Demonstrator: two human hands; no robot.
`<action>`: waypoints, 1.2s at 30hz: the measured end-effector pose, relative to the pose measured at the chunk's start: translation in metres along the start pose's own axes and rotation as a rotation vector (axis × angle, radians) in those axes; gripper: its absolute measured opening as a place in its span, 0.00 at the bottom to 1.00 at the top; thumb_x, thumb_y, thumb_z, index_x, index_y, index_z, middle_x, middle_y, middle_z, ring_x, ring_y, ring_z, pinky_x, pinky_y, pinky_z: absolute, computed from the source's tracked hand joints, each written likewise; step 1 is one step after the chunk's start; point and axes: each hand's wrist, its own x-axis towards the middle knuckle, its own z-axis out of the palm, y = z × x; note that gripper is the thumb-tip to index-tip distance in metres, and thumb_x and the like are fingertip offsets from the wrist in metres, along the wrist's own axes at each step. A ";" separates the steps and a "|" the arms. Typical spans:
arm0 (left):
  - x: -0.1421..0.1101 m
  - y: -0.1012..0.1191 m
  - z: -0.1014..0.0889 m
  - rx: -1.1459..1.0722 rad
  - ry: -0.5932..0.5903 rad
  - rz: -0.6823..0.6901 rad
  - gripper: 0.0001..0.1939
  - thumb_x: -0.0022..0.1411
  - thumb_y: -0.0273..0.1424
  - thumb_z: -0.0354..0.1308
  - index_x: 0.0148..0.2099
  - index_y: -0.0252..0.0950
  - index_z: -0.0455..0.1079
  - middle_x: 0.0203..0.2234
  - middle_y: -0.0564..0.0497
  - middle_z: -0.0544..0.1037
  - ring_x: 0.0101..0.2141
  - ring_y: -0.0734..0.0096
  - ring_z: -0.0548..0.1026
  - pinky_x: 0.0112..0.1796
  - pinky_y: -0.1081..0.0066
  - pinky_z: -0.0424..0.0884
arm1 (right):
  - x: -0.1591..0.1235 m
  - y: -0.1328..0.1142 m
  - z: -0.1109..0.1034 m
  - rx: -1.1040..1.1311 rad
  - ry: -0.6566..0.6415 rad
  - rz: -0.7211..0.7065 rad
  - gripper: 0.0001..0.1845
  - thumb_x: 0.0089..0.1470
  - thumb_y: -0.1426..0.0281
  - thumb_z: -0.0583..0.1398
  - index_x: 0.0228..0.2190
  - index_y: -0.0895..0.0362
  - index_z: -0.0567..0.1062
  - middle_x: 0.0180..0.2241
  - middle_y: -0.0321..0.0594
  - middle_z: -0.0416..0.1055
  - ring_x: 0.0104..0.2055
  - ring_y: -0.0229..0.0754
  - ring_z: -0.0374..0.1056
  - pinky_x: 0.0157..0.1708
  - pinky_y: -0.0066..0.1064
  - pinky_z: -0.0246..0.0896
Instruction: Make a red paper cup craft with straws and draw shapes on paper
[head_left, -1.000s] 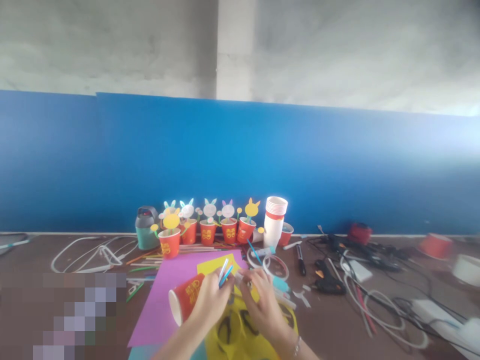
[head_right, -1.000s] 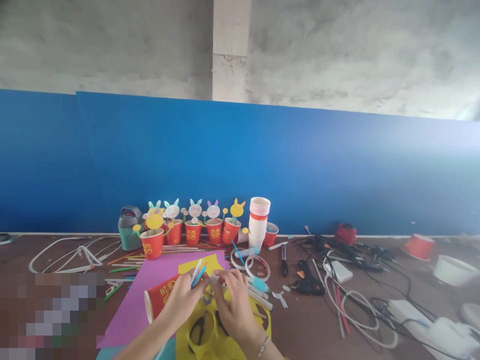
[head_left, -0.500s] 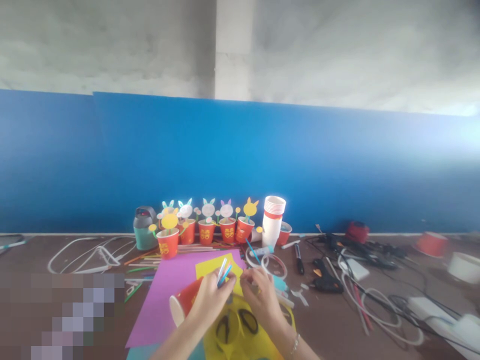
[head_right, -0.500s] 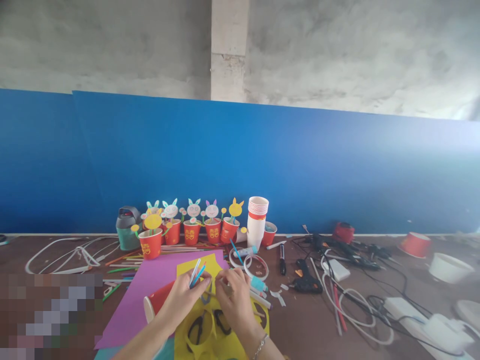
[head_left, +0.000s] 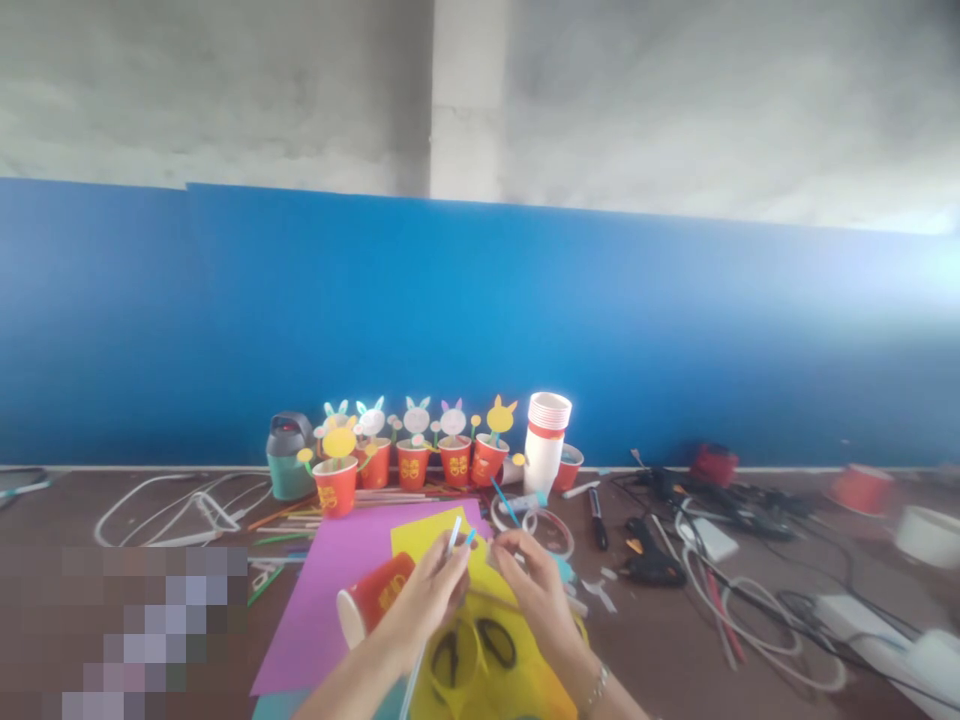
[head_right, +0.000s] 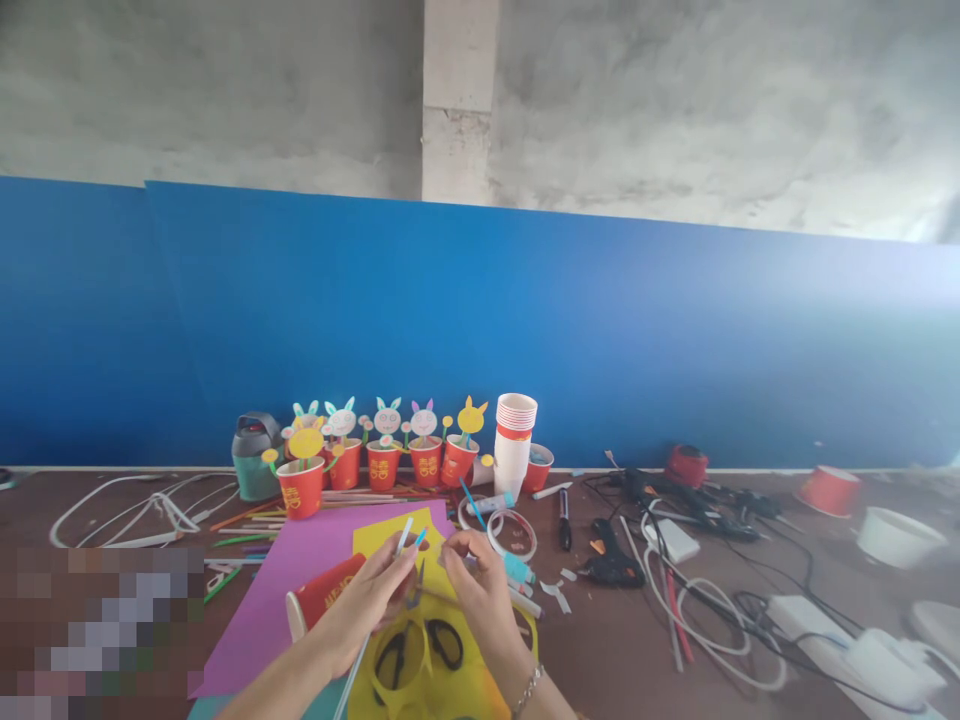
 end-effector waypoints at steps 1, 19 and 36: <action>0.002 -0.002 0.000 0.014 0.000 0.005 0.26 0.52 0.53 0.57 0.42 0.38 0.63 0.18 0.64 0.58 0.16 0.84 0.46 0.18 0.78 0.43 | 0.000 -0.001 0.000 0.011 -0.006 0.002 0.13 0.53 0.61 0.58 0.24 0.56 0.70 0.25 0.37 0.67 0.30 0.42 0.62 0.31 0.30 0.59; 0.011 -0.015 -0.003 0.305 0.027 0.230 0.21 0.60 0.49 0.53 0.30 0.35 0.64 0.17 0.58 0.65 0.18 0.79 0.58 0.21 0.76 0.52 | -0.002 0.003 0.001 -0.103 -0.020 -0.004 0.13 0.53 0.60 0.59 0.24 0.57 0.72 0.26 0.38 0.69 0.31 0.43 0.65 0.33 0.31 0.60; 0.012 -0.016 -0.004 0.394 0.032 0.259 0.26 0.58 0.54 0.51 0.24 0.35 0.60 0.17 0.57 0.60 0.22 0.76 0.58 0.24 0.74 0.53 | -0.002 0.003 0.001 -0.185 -0.007 -0.021 0.11 0.51 0.63 0.59 0.23 0.57 0.71 0.26 0.38 0.71 0.31 0.43 0.66 0.33 0.31 0.61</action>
